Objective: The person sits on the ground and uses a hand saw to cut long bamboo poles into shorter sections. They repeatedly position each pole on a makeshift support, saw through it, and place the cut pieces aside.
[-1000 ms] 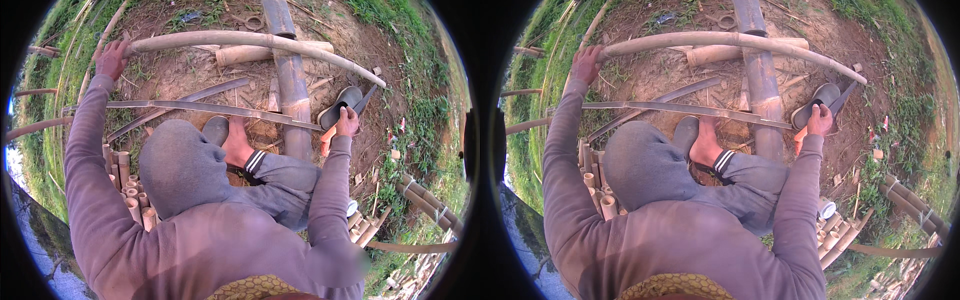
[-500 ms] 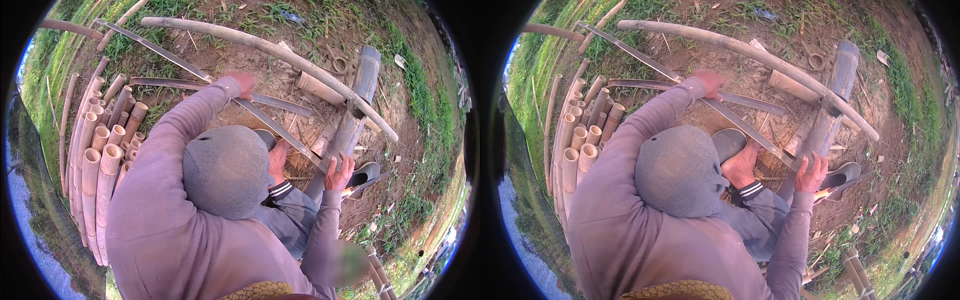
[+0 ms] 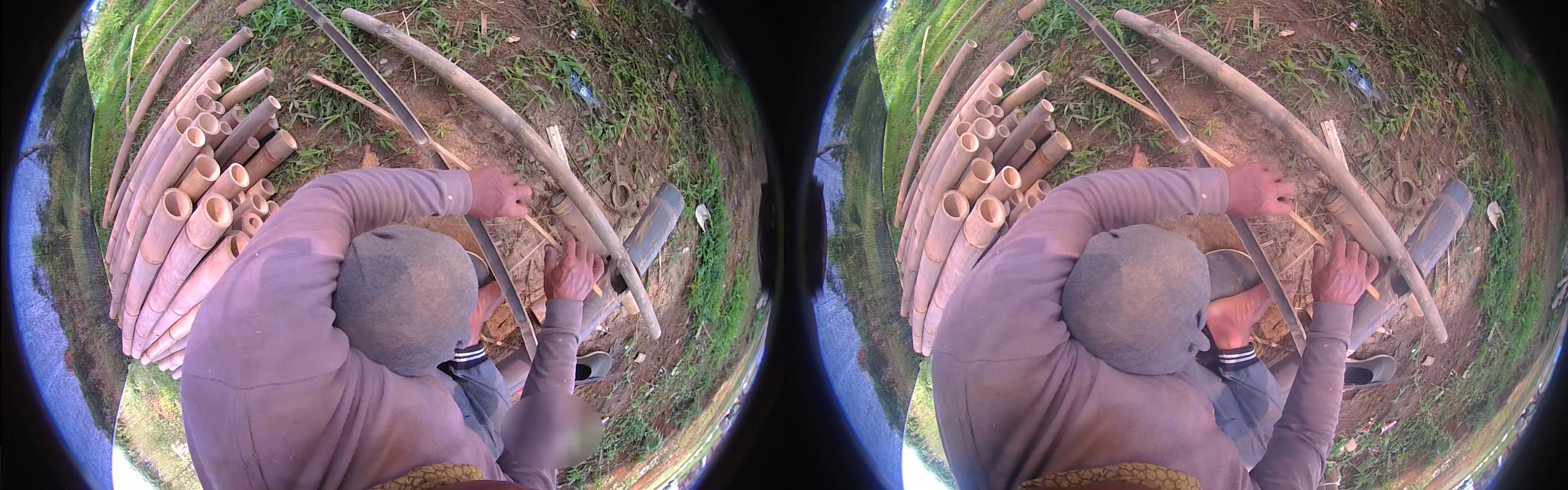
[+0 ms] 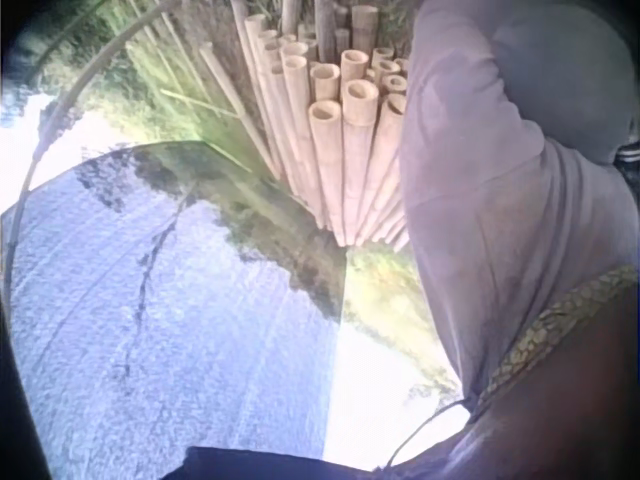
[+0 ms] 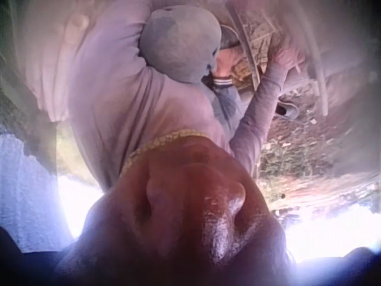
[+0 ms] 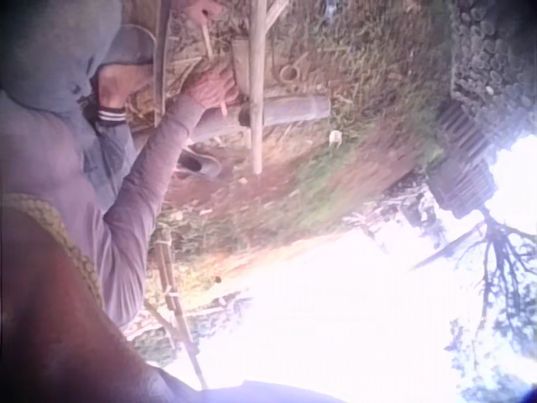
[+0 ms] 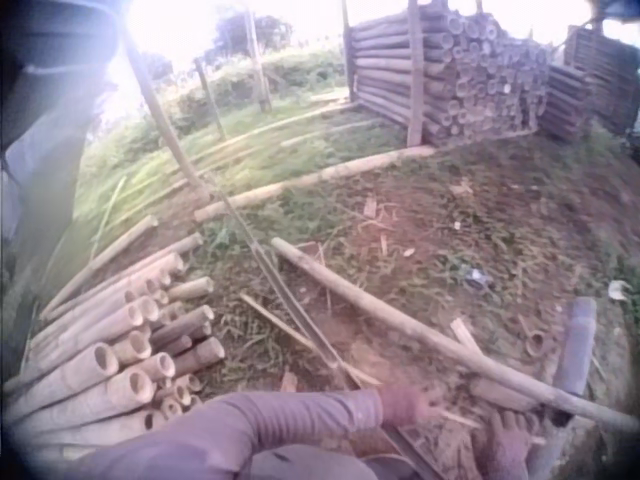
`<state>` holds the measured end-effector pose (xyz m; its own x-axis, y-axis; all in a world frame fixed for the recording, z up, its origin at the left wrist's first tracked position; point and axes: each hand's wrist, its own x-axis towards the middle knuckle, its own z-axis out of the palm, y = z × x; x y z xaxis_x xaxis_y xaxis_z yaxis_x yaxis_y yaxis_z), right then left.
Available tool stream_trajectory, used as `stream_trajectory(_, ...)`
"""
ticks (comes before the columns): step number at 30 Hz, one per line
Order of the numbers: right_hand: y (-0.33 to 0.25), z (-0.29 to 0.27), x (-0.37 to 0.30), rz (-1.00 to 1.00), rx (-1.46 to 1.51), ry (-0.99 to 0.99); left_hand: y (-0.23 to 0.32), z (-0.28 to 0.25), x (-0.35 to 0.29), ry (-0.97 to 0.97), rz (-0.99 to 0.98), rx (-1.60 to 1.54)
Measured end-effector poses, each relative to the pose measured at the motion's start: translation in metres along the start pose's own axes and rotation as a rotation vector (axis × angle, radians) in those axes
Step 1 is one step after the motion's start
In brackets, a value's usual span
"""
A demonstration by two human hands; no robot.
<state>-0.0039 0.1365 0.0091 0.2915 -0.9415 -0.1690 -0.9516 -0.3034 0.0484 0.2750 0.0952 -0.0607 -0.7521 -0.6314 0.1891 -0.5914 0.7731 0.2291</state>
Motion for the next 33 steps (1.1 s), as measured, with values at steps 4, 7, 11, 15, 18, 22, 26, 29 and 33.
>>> stream_trajectory(4,0.048,0.005,-0.016,0.016,0.150,-0.084,0.018,-0.006,0.007,0.048,-0.133,-0.180)
stream_trajectory(7,0.063,0.014,-0.037,-0.160,-0.008,0.238,0.018,-0.022,0.026,-0.292,-0.231,-0.218)
stream_trajectory(11,0.057,0.000,-0.056,-0.159,0.025,0.388,0.026,-0.018,0.019,0.162,-0.099,-0.024)
stream_trajectory(15,0.066,0.005,-0.075,-0.062,0.138,0.205,0.011,-0.021,0.030,0.282,-0.041,0.131)
stream_trajectory(18,0.058,0.008,-0.067,-0.080,0.193,0.279,-0.012,-0.013,0.025,0.403,-0.071,0.135)
stream_trajectory(22,0.024,-0.003,-0.030,-0.114,0.128,0.324,-0.057,-0.013,0.004,0.374,-0.169,0.163)
stream_trajectory(26,0.002,0.008,0.000,-0.116,0.170,0.331,-0.092,-0.019,-0.014,0.375,-0.201,0.189)
stream_trajectory(29,-0.011,0.010,0.018,-0.134,0.201,0.345,-0.106,-0.022,-0.023,0.362,-0.251,0.212)
stream_trajectory(33,-0.020,0.007,0.032,-0.158,0.191,0.382,-0.114,-0.024,-0.030,0.312,-0.306,0.182)
